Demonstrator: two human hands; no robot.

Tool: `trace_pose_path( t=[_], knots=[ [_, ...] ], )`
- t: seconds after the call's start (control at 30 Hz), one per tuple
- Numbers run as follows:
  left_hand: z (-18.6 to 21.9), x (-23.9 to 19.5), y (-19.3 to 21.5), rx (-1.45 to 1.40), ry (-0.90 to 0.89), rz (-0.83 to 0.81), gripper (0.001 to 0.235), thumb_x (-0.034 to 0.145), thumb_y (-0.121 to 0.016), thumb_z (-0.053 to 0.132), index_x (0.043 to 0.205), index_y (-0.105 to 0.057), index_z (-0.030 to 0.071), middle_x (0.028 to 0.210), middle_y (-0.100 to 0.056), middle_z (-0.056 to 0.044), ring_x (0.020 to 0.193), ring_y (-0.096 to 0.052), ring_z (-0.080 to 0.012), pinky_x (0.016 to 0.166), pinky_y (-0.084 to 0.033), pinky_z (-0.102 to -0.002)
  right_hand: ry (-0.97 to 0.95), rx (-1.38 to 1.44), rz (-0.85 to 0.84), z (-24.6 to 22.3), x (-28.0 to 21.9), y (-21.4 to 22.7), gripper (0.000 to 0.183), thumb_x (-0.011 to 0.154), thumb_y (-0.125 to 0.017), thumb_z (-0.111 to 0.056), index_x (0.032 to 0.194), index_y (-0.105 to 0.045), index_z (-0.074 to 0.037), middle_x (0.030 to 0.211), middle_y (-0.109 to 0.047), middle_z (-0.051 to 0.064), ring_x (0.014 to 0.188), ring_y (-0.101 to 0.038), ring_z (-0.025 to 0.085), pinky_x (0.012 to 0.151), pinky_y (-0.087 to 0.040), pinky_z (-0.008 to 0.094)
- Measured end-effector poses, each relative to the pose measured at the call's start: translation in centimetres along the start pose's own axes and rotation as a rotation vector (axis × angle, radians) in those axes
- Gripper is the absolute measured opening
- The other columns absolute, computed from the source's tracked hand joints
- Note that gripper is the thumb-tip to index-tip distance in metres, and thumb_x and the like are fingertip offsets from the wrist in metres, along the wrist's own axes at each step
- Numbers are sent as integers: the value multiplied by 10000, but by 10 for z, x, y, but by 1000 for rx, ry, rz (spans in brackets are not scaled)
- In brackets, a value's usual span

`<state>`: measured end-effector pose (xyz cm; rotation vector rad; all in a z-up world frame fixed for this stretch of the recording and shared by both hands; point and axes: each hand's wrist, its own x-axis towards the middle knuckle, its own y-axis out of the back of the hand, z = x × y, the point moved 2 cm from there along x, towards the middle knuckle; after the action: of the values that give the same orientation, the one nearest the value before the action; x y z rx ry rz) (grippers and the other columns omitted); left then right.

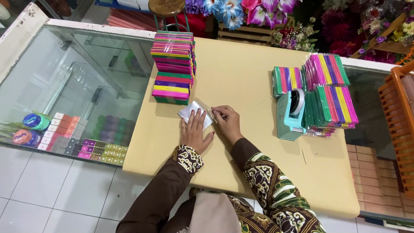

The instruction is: Packing small bundles of colorful sticks into plastic bags and sealing them with tape

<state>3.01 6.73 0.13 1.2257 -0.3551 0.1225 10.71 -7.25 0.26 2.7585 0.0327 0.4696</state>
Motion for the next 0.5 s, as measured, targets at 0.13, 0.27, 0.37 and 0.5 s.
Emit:
trace_pose_path(
  t=[0.13,0.27,0.37,0.5],
  knots=[
    [2,0,6,-22,4,13,795,812,-523,480,1471,-193,180,1523,-185,-115,1413,-151,-305,1067,-188,-591,-69,34,42,5,-6,-9,102,782,-752,-145,884,-751,-151,799,-675,51,677,-623,138,622,-506,242],
    [5,-1,7,48,-8,52,765,805,-542,452,1471,-208,276,1533,-145,-109,1420,-100,-330,1058,-192,-611,-145,55,50,9,-6,-14,121,658,-793,-100,761,-746,-141,686,-626,47,621,-585,116,581,-478,230],
    [4,-1,5,83,0,59,747,801,-533,465,1466,-221,329,1534,-156,-81,1422,-100,-317,1060,-186,-610,-157,71,-63,22,-2,-18,132,641,-794,-88,757,-742,-124,683,-637,63,640,-611,142,595,-489,245],
    [0,-2,1,100,0,79,701,817,-510,435,1456,-239,342,1535,-175,-74,1418,-137,-297,1066,-181,-593,-112,143,-342,21,0,-17,118,790,-717,-96,905,-736,-79,868,-693,130,823,-655,241,735,-514,342]
  ],
)
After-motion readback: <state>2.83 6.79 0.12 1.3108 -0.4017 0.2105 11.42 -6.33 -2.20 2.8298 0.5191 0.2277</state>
